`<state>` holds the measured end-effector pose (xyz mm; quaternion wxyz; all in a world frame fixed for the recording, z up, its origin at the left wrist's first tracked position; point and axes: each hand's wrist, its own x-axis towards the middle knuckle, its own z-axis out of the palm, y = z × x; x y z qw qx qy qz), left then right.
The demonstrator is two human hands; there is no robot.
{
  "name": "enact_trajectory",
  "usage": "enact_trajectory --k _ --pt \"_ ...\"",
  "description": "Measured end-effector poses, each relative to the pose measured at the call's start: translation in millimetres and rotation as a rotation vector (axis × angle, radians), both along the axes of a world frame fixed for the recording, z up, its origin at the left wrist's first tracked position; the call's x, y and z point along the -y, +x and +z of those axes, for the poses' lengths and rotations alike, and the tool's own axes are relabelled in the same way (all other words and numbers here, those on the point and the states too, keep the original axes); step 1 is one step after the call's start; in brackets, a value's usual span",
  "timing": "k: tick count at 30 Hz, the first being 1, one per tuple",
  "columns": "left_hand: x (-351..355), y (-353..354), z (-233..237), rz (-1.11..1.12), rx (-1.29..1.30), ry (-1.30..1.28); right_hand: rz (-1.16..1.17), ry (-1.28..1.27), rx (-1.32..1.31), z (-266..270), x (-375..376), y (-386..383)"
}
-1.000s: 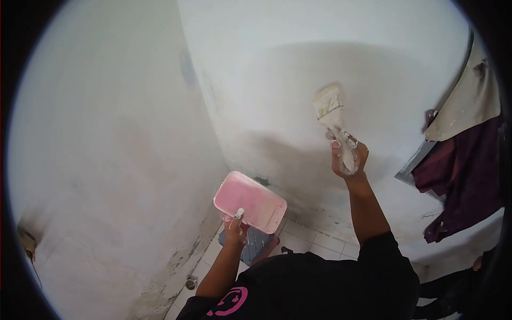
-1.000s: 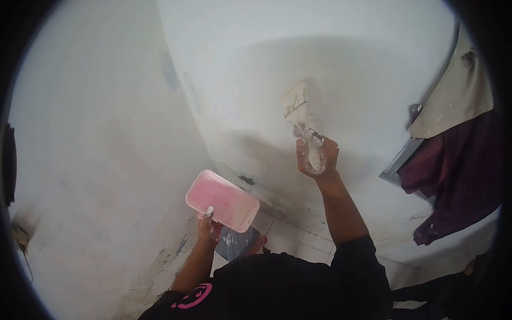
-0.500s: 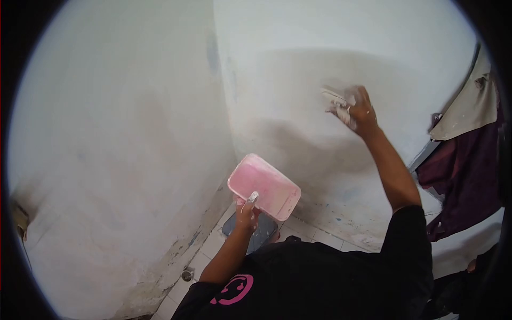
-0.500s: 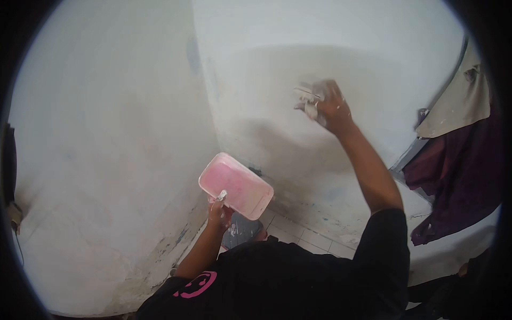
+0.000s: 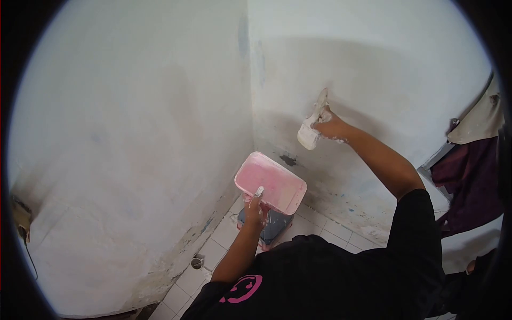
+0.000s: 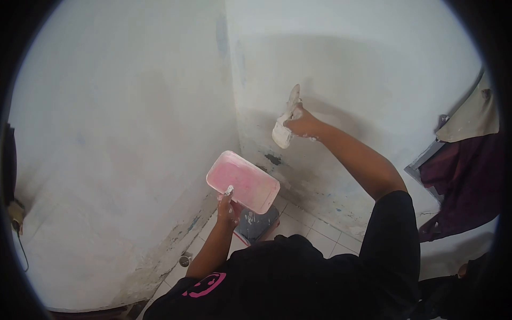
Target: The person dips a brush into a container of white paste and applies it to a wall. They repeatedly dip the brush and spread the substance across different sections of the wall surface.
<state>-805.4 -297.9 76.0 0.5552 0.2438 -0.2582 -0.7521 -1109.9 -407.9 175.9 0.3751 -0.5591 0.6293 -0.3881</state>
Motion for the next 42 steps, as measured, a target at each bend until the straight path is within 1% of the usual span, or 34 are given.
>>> enact_trajectory --k 1,2,4,5,6,8,9,11,12,14,15,16,17,18,19,20,21,23,24,25,26,28,29,31,33,35,36,38,39,41,42 --pt "-0.5 0.3 -0.1 -0.005 0.004 0.004 -0.029 -0.213 0.052 -20.6 6.1 -2.2" --pt "0.5 1.1 -3.0 -0.006 0.010 0.013 -0.031 -0.204 0.057 -20.5 6.0 0.6" --pt "1.8 0.7 -9.4 -0.019 0.107 0.000 0.042 -0.613 -0.437 -12.7 4.6 9.9" --pt "0.7 0.5 -12.8 -0.011 0.102 0.007 0.051 -0.486 -0.621 -12.1 13.1 7.5" --pt "0.0 0.0 -14.9 0.019 0.091 0.002 0.063 -0.486 -0.625 -3.8 18.7 11.4" --pt "1.4 -7.4 -23.8 0.088 0.058 -0.010 0.181 -0.672 -1.129 27.4 36.3 28.9" --pt "1.1 -9.8 -31.3 0.144 0.056 0.034 0.197 -0.680 -1.125 31.8 47.9 31.6" --pt "1.2 -14.7 -45.0 0.213 0.066 0.080 0.127 -0.803 -1.434 33.4 76.0 29.7" --pt "-1.4 -13.9 -41.7 0.232 0.050 0.097 0.137 -0.809 -1.422 30.1 90.9 29.2" --pt "-0.9 -14.9 -47.1 0.261 0.039 0.117 0.128 -0.564 -1.485 19.0 118.8 24.6" --pt "-1.1 -16.1 -52.9 0.306 0.022 0.114 0.141 -0.608 -1.389 -11.1 138.2 12.7" --pt "-1.4 -16.4 -57.0 0.350 0.008 0.109 0.148 -0.606 -1.377 -36.6 145.9 10.1" --pt "-1.2 -15.8 -56.0 0.355 0.021 0.112 0.228 -0.546 -1.388 -58.0 149.4 10.1" --pt "-2.2 -16.2 -52.9 0.366 0.020 0.132 0.305 -0.486 -1.402 -63.9 146.4 12.8" --pt "-2.8 -17.6 -51.6 0.375 0.016 0.152 0.304 -0.484 -1.398 -65.8 145.4 13.5" --pt "-2.1 -18.5 -52.8 0.373 0.021 0.151 0.272 -0.492 -1.338 -66.0 144.2 15.1" --pt "-1.7 -16.9 -57.2 0.343 0.008 0.149 0.230 -0.502 -1.286 -57.6 136.6 19.0" --pt "-0.8 -8.9 -54.3 0.293 0.024 0.145 0.073 -0.447 -1.129 -20.1 131.0 15.3" --pt "1.7 -7.1 -51.0 0.248 0.045 0.127 0.071 -0.277 -1.117 11.2 123.6 15.4" --pt "2.4 -4.2 -49.8 0.204 0.055 0.105 0.037 -0.222 -1.105 41.8 102.7 23.0" --pt "4.2 -0.6 -50.2 0.190 0.053 0.104 0.025 -0.215 -1.109 45.3 97.5 18.4" --pt "8.3 1.8 -51.0 0.121 0.074 0.046 -0.170 -0.847 -1.394 49.2 88.3 -2.9" --pt "7.9 1.2 -49.7 0.116 0.073 0.043 -0.175 -0.846 -1.397 41.2 85.2 -12.3" --pt "5.2 0.8 -38.6 0.139 0.080 0.058 -0.159 -0.752 -1.433 6.6 80.5 -27.2" --pt "7.9 8.4 -62.3 0.086 0.111 0.043 -0.024 -0.627 -1.539 -40.8 65.6 -27.5" --pt "12.3 12.3 -68.9 0.050 0.127 0.030 0.097 -0.348 -1.291 -69.1 65.8 -20.3" --pt "12.4 12.9 -60.6 0.022 0.141 0.011 0.098 -0.342 -1.294 -66.8 65.7 -18.3" --pt "10.0 13.5 -50.2 -0.008 0.162 -0.004 0.037 -0.230 -0.919 -40.8 56.9 -15.1" --pt "9.8 12.9 -53.3 0.030 0.165 0.013 0.035 -0.229 -0.918 -29.1 54.7 -19.9" --pt "9.7 10.3 -54.8 0.068 0.163 0.029 -0.130 -0.533 -1.008 1.0 48.8 -35.2" --pt "9.8 9.9 -56.0 0.068 0.146 0.029 -0.178 -0.589 -1.074 26.2 37.6 -30.8"
